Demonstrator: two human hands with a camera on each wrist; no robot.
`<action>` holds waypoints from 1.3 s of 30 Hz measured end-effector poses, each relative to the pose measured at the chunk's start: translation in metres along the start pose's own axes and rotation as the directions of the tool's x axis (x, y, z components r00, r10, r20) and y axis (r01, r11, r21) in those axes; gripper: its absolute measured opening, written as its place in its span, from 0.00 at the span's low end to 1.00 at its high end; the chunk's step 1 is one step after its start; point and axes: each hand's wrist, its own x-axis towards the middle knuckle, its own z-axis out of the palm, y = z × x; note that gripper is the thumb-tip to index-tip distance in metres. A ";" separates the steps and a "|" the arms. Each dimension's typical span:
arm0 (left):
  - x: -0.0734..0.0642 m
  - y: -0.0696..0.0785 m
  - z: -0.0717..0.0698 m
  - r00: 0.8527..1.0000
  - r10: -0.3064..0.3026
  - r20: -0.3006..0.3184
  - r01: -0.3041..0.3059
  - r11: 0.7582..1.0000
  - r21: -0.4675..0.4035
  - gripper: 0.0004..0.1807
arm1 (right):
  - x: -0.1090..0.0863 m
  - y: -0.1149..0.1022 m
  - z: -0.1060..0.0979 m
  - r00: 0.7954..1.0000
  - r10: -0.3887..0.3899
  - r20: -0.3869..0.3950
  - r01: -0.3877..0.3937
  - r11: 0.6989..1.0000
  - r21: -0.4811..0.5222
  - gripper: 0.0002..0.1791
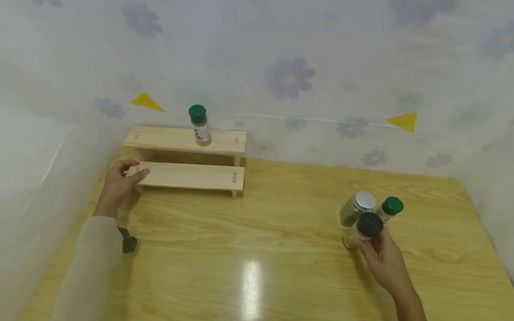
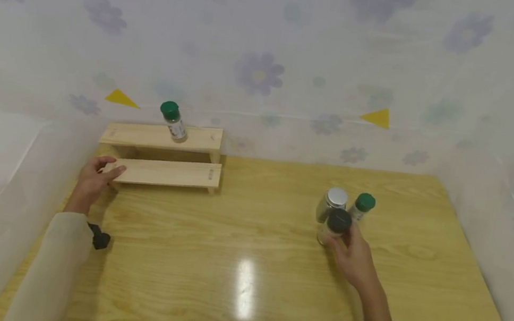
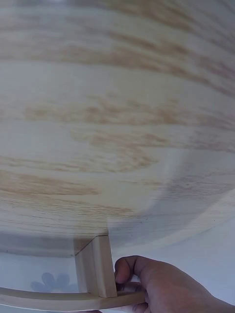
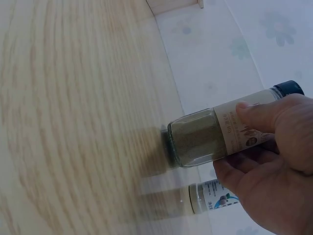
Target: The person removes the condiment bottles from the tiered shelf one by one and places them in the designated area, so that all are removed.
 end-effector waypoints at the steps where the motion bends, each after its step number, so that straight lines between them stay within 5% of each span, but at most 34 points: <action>1: -0.001 0.000 -0.001 1.000 0.004 -0.002 -0.004 1.000 0.005 0.38 | 0.000 0.001 0.000 1.000 0.006 -0.001 -0.006 1.000 -0.004 0.32; 18: -0.013 -0.003 -0.012 1.000 -0.006 -0.010 0.006 0.999 0.051 0.43 | 0.005 0.000 0.000 0.999 0.032 0.040 -0.031 0.999 -0.023 0.33; 28: -0.012 -0.004 -0.012 1.000 -0.021 -0.019 0.021 1.000 0.000 0.38 | 0.005 -0.006 -0.005 0.993 0.101 0.057 -0.099 0.995 -0.035 0.40; 39: -0.002 -0.001 0.001 0.999 0.033 -0.040 -0.035 0.999 -0.038 0.28 | 0.000 -0.024 -0.016 0.984 0.125 -0.130 -0.134 0.989 -0.062 0.49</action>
